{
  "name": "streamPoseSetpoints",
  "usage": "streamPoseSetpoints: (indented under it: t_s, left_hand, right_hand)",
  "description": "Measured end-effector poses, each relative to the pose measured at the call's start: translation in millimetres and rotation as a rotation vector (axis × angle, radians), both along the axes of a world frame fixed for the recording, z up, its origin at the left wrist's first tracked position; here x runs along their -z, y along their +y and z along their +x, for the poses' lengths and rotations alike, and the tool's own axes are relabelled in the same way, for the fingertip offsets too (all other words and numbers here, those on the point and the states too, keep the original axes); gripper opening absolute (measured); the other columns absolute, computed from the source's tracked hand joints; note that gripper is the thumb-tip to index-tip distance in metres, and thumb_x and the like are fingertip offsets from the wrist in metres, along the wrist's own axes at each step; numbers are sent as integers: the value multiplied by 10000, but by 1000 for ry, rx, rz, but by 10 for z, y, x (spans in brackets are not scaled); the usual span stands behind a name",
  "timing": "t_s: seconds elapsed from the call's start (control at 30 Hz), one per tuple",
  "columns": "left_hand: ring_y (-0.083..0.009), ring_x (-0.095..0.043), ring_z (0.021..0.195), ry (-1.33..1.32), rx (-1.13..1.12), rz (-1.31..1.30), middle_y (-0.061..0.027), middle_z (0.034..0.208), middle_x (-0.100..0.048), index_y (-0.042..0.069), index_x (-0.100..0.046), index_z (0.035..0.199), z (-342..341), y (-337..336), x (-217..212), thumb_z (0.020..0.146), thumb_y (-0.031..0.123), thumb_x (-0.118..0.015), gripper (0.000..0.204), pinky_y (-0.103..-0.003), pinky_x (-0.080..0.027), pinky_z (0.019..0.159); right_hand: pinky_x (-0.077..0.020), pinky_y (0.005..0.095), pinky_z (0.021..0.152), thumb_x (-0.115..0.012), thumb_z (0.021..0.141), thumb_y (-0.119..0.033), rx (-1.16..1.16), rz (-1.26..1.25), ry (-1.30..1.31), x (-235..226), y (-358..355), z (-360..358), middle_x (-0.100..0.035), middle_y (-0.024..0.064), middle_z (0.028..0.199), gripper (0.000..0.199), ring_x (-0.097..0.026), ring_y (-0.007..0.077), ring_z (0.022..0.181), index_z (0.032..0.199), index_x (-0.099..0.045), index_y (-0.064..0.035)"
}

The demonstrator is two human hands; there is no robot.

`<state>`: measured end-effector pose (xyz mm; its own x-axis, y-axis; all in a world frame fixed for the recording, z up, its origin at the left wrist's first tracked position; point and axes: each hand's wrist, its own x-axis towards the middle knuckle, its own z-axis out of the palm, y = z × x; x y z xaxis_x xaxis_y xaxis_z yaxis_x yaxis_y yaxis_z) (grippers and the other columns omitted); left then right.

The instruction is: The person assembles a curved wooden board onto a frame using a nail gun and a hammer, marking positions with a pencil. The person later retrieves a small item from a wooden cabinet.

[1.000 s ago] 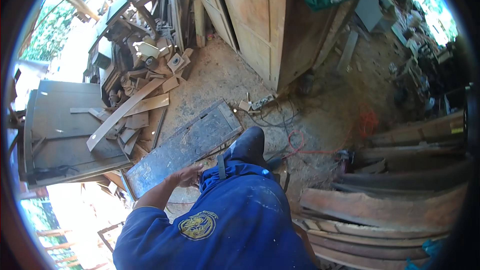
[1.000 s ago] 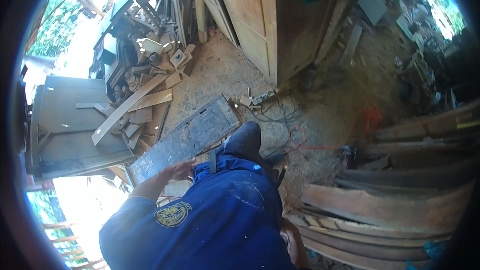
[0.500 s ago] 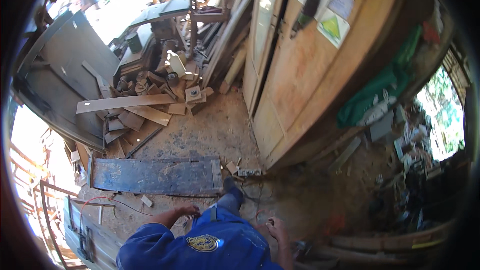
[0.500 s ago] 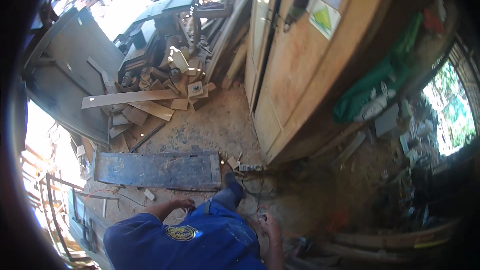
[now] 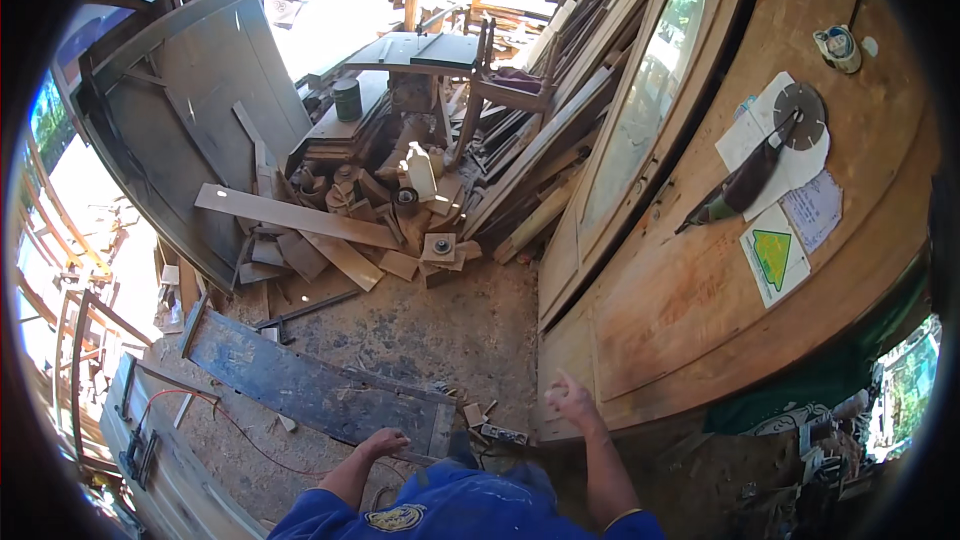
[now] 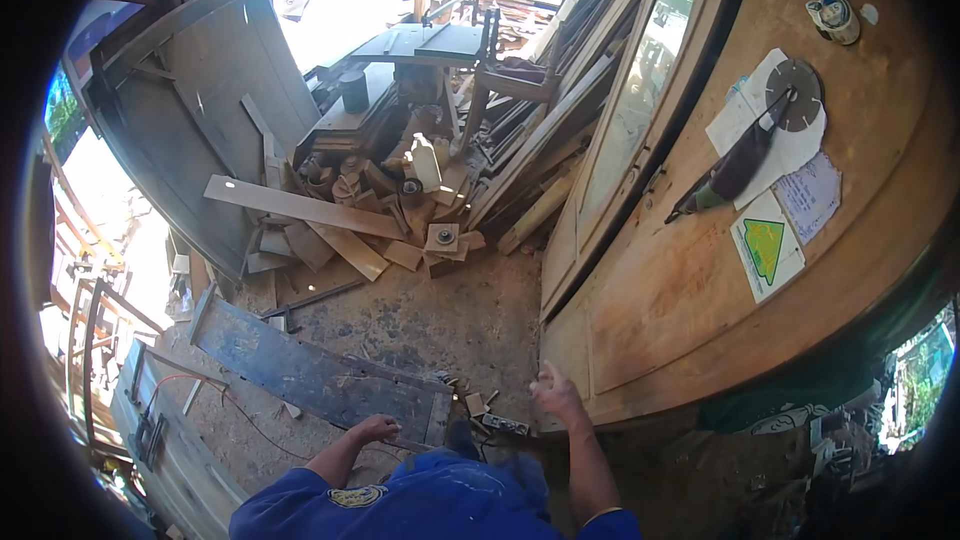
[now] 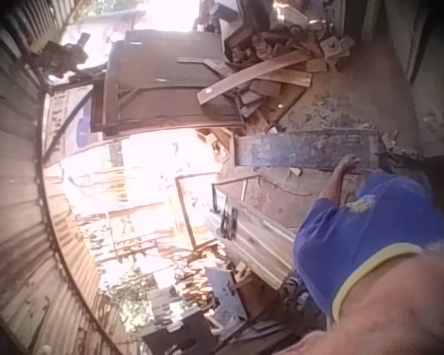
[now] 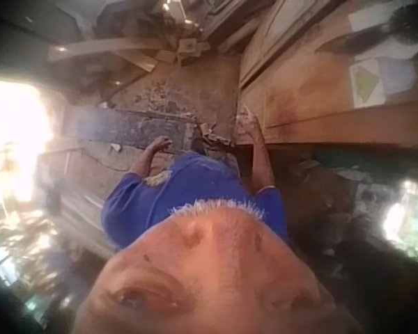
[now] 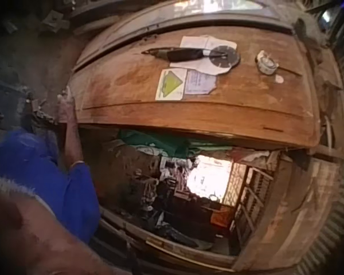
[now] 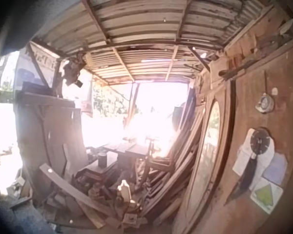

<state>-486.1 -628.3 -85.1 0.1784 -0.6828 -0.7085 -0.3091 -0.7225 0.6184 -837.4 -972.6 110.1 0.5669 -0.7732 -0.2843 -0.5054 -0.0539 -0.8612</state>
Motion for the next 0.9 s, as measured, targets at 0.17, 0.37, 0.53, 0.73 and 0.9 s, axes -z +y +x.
streamPoseSetpoints:
  t_s: [0.17,0.37,0.53,0.73,0.9]
  left_hand:
    - [-229,-706,810,59,-256,-73,-128,888,-734,-22,-716,1028,-82,-211,-529,946,350,-652,386,-372,-550,745]
    - [-192,-659,773,375,-750,-82,-91,900,-677,-8,-673,1089,-247,-370,-640,996,283,-626,309,-334,-546,697]
    - [-176,-654,778,446,-846,-75,-84,896,-673,3,-668,1089,-250,-1272,-809,1007,284,-616,297,-317,-539,699]
    - [-171,-654,846,230,-393,-298,-81,973,-691,-5,-627,1209,19,-3816,-1545,996,347,-638,411,-324,-529,816]
    - [-270,-604,1165,-103,97,-914,-176,1356,-539,43,-427,1445,-40,-6106,-2927,904,389,-756,721,-396,-486,991]
  right_hand:
    - [-593,344,634,-646,935,-88,333,358,-502,-494,-1199,561,-660,166,1057,862,-697,234,727,1613,-115,-62]
    - [-602,395,599,-585,966,-63,601,367,-651,-200,-2822,905,-684,166,1002,913,-703,251,728,1614,49,-163]
    - [-590,383,574,-581,910,-27,726,379,-659,16,-3628,1200,-653,136,932,955,-690,258,688,1607,52,-187]
    - [-548,354,529,-560,885,7,884,227,-654,414,-3506,1712,-658,160,878,908,-669,244,616,1584,-12,-178]
    - [-536,335,536,-530,897,-2,756,207,-576,324,-3304,1905,-656,153,856,941,-664,229,586,1603,56,-212]
